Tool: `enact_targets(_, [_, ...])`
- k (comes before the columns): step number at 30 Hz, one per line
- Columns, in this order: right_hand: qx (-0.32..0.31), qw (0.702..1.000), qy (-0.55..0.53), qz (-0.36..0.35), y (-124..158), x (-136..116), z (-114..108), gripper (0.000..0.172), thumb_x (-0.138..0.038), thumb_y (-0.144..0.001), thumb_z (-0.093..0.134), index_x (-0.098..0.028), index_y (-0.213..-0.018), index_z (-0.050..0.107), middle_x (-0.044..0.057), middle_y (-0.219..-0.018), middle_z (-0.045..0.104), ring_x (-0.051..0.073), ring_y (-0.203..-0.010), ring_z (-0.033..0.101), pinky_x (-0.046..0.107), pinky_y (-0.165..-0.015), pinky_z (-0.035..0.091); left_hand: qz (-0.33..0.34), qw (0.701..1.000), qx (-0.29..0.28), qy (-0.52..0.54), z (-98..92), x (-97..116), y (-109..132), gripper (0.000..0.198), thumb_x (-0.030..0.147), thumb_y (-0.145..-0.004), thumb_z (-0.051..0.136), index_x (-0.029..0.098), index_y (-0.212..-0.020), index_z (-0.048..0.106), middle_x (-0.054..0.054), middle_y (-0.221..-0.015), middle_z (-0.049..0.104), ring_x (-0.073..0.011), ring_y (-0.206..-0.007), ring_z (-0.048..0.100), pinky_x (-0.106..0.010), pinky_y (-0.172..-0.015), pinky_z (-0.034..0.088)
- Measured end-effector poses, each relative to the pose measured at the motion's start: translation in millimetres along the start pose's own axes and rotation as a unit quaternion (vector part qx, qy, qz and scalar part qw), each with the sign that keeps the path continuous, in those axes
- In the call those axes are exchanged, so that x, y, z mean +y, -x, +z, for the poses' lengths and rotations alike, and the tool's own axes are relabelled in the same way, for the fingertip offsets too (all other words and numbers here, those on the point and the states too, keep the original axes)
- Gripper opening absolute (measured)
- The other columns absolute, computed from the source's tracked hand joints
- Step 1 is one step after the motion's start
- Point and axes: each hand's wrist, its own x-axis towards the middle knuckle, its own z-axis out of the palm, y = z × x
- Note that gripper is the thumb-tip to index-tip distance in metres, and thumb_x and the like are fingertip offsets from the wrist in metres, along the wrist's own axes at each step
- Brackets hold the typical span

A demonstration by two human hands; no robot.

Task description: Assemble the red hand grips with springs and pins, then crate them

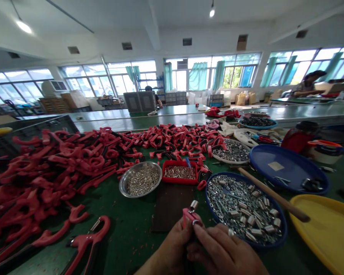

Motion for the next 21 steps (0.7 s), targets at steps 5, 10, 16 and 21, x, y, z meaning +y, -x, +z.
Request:
enact_targets(5, [0.06,0.987,0.118,-0.089,-8,-8,-1,0.031,-0.013,-0.088,0.035,-0.014,-0.113,0.054,0.007,-0.076,0.069,0.017,-0.059,0.063,0.023,-0.048,0.049,0.058,0.991,-0.083,-0.088,-18.2,4,2,0.034,0.047,-0.07,0.064,0.016,-0.08,0.052,0.006,-0.053,0.041,-0.0003,-0.035,0.026,-0.012,-0.033,0.023])
enact_targets(10, [0.087,0.977,0.195,-0.003,-10,-6,13,0.031,-0.025,-0.093,0.027,-0.011,-0.093,0.055,0.008,-0.067,0.065,0.017,-0.059,0.061,0.024,-0.053,0.046,0.086,0.99,-0.041,-0.102,-21.8,0,1,0.035,0.046,-0.072,0.062,0.017,-0.086,0.05,0.007,-0.053,0.04,-0.0003,-0.037,0.026,-0.012,-0.035,0.022])
enact_targets(16, [0.038,0.992,0.091,0.073,-10,5,22,0.035,-0.034,-0.094,0.023,-0.017,-0.085,0.052,0.004,-0.065,0.062,0.016,-0.056,0.058,0.024,-0.051,0.042,0.1,0.978,0.082,-0.163,-18.6,-10,-3,0.043,0.054,-0.069,0.061,0.018,-0.087,0.046,0.009,-0.049,0.037,-0.002,-0.037,0.025,-0.015,-0.036,0.02])
enact_targets(21, [-0.113,0.944,-0.168,0.259,-9,5,21,0.036,-0.04,-0.092,0.025,-0.02,-0.072,0.047,0.0,-0.063,0.054,0.012,-0.056,0.052,0.023,-0.054,0.036,0.107,0.943,0.18,-0.258,-16.8,-14,-3,0.052,0.057,-0.064,0.063,0.017,-0.092,0.046,0.008,-0.053,0.04,-0.0035,-0.042,0.031,-0.017,-0.039,0.022])
